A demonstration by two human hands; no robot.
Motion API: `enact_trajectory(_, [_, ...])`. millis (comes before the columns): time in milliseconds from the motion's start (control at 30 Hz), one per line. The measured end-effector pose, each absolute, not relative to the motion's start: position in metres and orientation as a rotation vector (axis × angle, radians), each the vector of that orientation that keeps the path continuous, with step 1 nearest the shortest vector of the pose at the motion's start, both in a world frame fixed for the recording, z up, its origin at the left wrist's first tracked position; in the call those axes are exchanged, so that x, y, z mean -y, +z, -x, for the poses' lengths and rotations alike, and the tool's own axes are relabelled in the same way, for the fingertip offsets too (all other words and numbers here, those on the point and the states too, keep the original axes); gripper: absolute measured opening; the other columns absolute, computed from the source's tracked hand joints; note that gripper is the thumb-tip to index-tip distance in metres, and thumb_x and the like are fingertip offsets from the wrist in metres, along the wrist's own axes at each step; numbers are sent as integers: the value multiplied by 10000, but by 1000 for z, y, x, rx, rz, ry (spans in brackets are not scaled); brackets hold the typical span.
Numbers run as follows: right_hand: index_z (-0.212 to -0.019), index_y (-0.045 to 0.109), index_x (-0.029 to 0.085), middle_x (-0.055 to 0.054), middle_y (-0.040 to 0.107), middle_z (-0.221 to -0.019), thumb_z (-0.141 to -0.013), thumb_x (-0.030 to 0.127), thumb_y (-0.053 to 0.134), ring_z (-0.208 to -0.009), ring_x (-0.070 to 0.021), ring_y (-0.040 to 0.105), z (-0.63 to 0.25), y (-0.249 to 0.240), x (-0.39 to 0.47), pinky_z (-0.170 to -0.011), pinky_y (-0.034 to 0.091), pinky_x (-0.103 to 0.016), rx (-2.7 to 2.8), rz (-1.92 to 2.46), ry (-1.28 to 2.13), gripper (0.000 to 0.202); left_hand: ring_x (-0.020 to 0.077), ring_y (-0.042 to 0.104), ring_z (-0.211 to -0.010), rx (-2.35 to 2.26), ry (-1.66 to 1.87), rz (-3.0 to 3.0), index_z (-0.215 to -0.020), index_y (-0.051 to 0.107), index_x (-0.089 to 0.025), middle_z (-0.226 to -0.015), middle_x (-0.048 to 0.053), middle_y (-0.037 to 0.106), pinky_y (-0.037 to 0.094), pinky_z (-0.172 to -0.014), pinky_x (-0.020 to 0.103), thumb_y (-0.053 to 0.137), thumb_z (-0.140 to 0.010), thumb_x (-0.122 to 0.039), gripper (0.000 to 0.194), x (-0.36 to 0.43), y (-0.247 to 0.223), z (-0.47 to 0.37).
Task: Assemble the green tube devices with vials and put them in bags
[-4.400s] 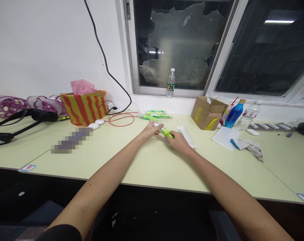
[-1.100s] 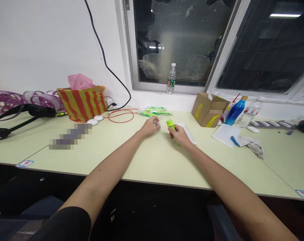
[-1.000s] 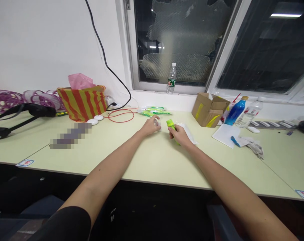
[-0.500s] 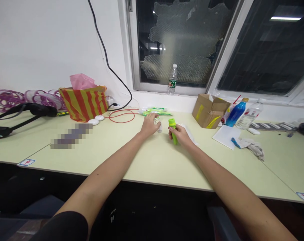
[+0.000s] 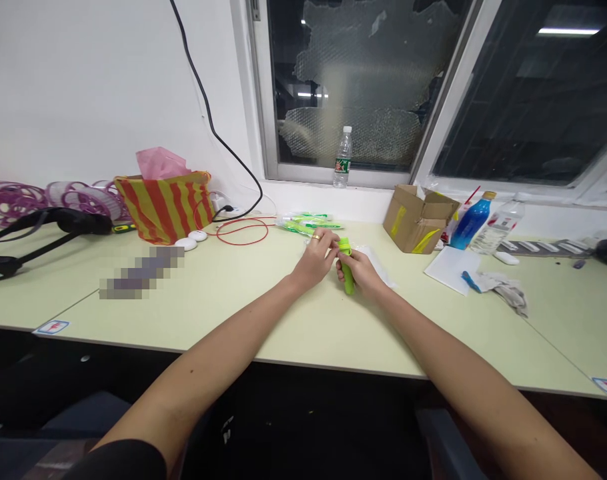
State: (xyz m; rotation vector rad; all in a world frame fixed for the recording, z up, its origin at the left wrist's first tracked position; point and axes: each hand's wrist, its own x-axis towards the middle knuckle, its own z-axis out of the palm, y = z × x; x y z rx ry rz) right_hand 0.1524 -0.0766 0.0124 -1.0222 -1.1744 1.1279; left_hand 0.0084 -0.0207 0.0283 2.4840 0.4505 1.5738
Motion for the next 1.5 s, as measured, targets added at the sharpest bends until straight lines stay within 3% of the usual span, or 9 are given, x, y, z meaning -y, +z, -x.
enact_trajectory(600, [-894, 545, 200, 22, 559, -663, -754, 436, 667, -488, -98, 476, -155, 22, 83, -456, 386, -241, 1195, 1055, 1234, 300, 135, 572, -881, -479, 1533, -2394, -983, 476, -211, -1004, 41, 496, 525, -823, 316, 563, -862, -105, 183, 22, 34, -6])
enact_trajectory(933, [-834, 524, 201, 26, 544, -638, -754, 435, 697, -452, -86, 456, -158, 13, 82, -404, 371, -230, 1244, 1120, 1234, 302, 138, 574, -787, -656, 1275, -2223, -899, 437, -211, -826, -10, 556, 487, -741, 293, 629, -744, -96, 273, 10, 34, -2])
enact_trajectory(1267, [-804, 496, 211, 22, 522, -622, -770, 427, 695, -438, -88, 447, -151, 9, 79, -366, 365, -225, 1178, 1227, 1187, 296, 129, 446, -666, -711, 1230, -2331, -817, 369, -218, -734, -22, 473, 356, -590, 268, 467, -758, -28, 222, 21, 29, -11])
enact_trajectory(1500, [-807, 494, 210, 17, 524, -632, -790, 399, 669, -456, -90, 450, -149, 17, 80, -388, 371, -224, 1168, 1224, 1176, 258, 155, 467, -745, -716, 1368, -2437, -805, 364, -219, -792, 6, 490, 388, -676, 292, 457, -820, -47, 197, 21, 29, -8])
